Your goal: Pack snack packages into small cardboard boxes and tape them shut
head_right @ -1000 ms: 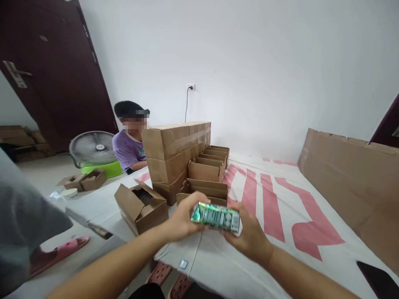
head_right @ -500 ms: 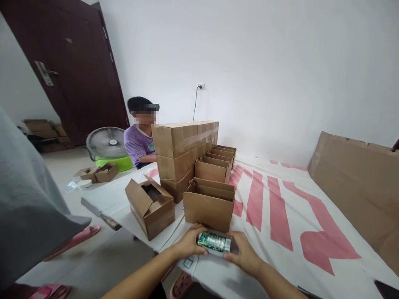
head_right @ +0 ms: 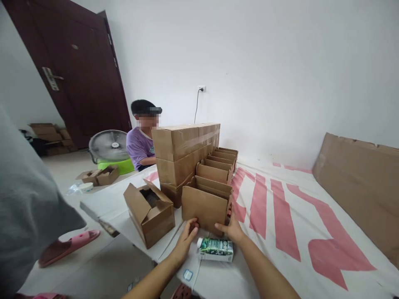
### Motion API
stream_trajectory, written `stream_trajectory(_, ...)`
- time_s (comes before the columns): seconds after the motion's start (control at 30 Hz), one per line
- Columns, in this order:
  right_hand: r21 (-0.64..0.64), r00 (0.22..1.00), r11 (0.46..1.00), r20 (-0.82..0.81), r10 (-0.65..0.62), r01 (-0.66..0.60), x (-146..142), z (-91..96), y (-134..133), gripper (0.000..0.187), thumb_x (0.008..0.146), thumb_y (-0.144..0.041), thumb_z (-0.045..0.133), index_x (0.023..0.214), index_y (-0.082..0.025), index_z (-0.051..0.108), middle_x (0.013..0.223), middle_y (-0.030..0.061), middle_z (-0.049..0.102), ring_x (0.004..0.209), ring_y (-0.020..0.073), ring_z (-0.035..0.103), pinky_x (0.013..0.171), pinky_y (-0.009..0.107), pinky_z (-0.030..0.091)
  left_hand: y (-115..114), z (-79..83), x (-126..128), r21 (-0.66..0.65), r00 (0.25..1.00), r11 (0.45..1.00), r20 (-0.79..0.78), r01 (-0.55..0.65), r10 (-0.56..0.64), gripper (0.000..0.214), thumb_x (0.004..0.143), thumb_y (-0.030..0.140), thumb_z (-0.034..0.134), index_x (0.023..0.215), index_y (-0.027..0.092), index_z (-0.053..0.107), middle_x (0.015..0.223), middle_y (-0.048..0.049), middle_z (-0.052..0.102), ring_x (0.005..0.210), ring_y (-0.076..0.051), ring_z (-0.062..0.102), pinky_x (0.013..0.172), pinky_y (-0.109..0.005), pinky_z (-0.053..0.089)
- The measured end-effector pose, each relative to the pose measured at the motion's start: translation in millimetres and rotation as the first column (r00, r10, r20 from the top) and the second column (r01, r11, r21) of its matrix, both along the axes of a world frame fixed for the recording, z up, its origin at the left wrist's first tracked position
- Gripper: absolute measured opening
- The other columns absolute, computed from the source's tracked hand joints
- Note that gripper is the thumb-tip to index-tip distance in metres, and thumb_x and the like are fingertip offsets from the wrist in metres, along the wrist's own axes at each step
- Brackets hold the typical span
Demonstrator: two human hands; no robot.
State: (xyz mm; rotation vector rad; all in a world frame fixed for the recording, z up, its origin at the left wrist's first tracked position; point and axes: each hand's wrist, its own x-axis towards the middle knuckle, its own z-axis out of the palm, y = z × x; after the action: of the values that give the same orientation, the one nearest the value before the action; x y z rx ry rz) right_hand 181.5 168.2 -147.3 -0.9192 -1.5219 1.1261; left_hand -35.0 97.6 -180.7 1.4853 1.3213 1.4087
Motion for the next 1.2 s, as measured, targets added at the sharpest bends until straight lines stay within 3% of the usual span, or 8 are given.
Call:
stream_trajectory(0.1, -0.030, 0.998, 0.998, -0.036, 0.050, -0.051, -16.2, -5.3, 3.2, 0.101, 0.052, -0.053, 0.086, 0.140, -0.026, 0.043, 0.134, 0.0135, 0.058, 0.121, 0.0325, 0.056, 0.099, 0.052, 0.046, 1.6, -0.5, 0.2, -0.003, 0.996, 0.997, 0.037, -0.075, 0.075, 0.053, 0.084, 0.054, 0.049, 0.123, 0.018, 0.045, 0.114, -0.0122, 0.057, 0.112, -0.027, 0.055, 0.102, -0.044, 0.041)
stream_trajectory(0.2, -0.065, 0.994, 0.994, -0.072, 0.083, -0.087, -13.7, -11.3, 4.9, 0.091, 0.053, -0.062, 0.082, 0.131, -0.024, 0.055, 0.129, 0.0131, 0.062, 0.120, 0.0321, 0.056, 0.100, 0.049, 0.046, 0.6, 1.2, 2.0, -0.001, 0.993, 0.994, 0.040, -0.108, 0.108, 0.054, 0.079, 0.052, 0.055, 0.121, 0.018, 0.047, 0.113, -0.0120, 0.058, 0.111, -0.027, 0.056, 0.100, -0.044, 0.042)
stream_trajectory(0.37, -0.128, 0.993, 0.992, -0.122, -0.004, -0.012, 1.0, -23.5, 1.3, 0.078, 0.068, -0.079, 0.058, 0.116, -0.018, 0.067, 0.123, 0.0157, 0.066, 0.110, 0.0341, 0.062, 0.089, 0.050, 0.051, 8.4, 6.1, 6.6, -0.009, 0.987, 0.987, -0.011, -0.162, 0.161, 0.056, 0.070, 0.046, 0.063, 0.116, 0.019, 0.050, 0.100, -0.0088, 0.060, 0.098, -0.026, 0.059, 0.087, -0.040, 0.048)
stream_trajectory(0.47, -0.135, 0.989, 0.990, -0.137, -0.050, 0.031, 1.4, -27.0, -1.4, 0.075, 0.067, -0.079, 0.058, 0.106, -0.016, 0.071, 0.111, 0.0155, 0.071, 0.100, 0.0332, 0.065, 0.081, 0.047, 0.053, 21.1, 12.6, 8.5, -0.025, 0.974, 0.976, -0.079, -0.215, 0.212, 0.047, 0.067, 0.042, 0.064, 0.106, 0.019, 0.050, 0.088, -0.0048, 0.059, 0.084, -0.023, 0.059, 0.079, -0.037, 0.048)
stream_trajectory(0.6, -0.136, 0.984, 0.988, -0.150, -0.096, 0.076, -1.7, -26.0, -2.7, 0.074, 0.064, -0.080, 0.060, 0.096, -0.015, 0.074, 0.101, 0.0149, 0.073, 0.089, 0.0300, 0.067, 0.073, 0.041, 0.054, 34.4, 23.7, 9.3, -0.045, 0.939, 0.952, -0.189, -0.301, 0.288, 0.032, 0.071, 0.037, 0.061, 0.093, 0.022, 0.045, 0.078, -0.0007, 0.055, 0.077, -0.022, 0.058, 0.072, -0.033, 0.045)
stream_trajectory(0.8, -0.127, 0.982, 0.988, -0.154, -0.112, 0.093, -3.5, -23.6, -4.6, 0.070, 0.064, -0.080, 0.060, 0.089, -0.015, 0.074, 0.093, 0.0131, 0.074, 0.081, 0.0271, 0.067, 0.066, 0.036, 0.052, 41.0, 32.6, 12.8, -0.068, 0.878, 0.925, -0.348, -0.374, 0.330, 0.028, 0.074, 0.029, 0.065, 0.085, 0.024, 0.040, 0.073, 0.0019, 0.055, 0.071, -0.020, 0.058, 0.066, -0.029, 0.039)
stream_trajectory(1.2, -0.106, 0.982, 0.990, -0.153, -0.109, 0.093, -4.1, -24.2, -4.9, 0.065, 0.067, -0.077, 0.061, 0.082, -0.016, 0.073, 0.084, 0.0104, 0.073, 0.074, 0.0216, 0.066, 0.059, 0.030, 0.049, 81.0, 34.3, 18.2, -0.061, 0.835, 0.931, -0.466, -0.360, 0.293, 0.026, 0.077, 0.025, 0.065, 0.088, 0.024, 0.042, 0.077, 0.0012, 0.060, 0.073, -0.019, 0.060, 0.068, -0.027, 0.041)
